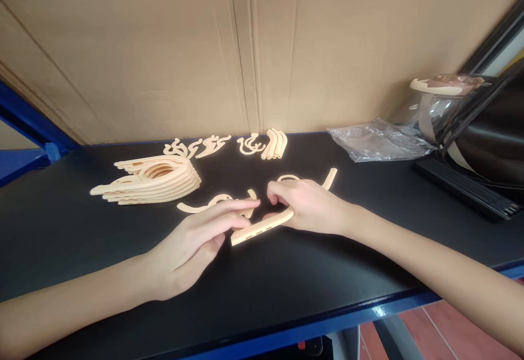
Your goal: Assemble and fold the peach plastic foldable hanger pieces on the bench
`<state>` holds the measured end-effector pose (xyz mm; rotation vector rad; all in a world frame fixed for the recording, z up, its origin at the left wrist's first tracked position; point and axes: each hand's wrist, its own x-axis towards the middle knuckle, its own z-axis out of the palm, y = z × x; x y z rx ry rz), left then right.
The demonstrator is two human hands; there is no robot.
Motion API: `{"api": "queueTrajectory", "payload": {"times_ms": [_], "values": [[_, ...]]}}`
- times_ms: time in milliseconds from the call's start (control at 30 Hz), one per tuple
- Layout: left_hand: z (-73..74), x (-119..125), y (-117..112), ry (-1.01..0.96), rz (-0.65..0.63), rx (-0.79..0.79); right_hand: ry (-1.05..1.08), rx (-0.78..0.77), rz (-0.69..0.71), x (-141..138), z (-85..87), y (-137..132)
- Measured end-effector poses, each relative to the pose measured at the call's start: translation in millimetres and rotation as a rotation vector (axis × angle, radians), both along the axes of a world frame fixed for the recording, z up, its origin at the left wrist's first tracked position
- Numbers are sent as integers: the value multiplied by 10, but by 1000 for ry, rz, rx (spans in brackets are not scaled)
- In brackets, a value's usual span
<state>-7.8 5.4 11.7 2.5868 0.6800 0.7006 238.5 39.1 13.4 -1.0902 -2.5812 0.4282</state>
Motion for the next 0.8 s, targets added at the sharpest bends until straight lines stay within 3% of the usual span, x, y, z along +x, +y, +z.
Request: {"api": "queueTrajectory", "payload": {"times_ms": [133, 300, 467, 667, 800], "values": [[13, 23, -14, -27, 8, -124, 57, -15, -21, -48, -27, -33], [4, 48, -28, -28, 43, -129, 57, 87, 17, -70, -14, -28], [13, 37, -41, -55, 32, -204, -49, 161, -93, 30, -31, 61], [23, 11, -27, -19, -20, -256, -122, 120, -191, 121, -93, 110], [7, 6, 21, -69, -69, -283, -124, 104, -114, 99, -26, 77]]}}
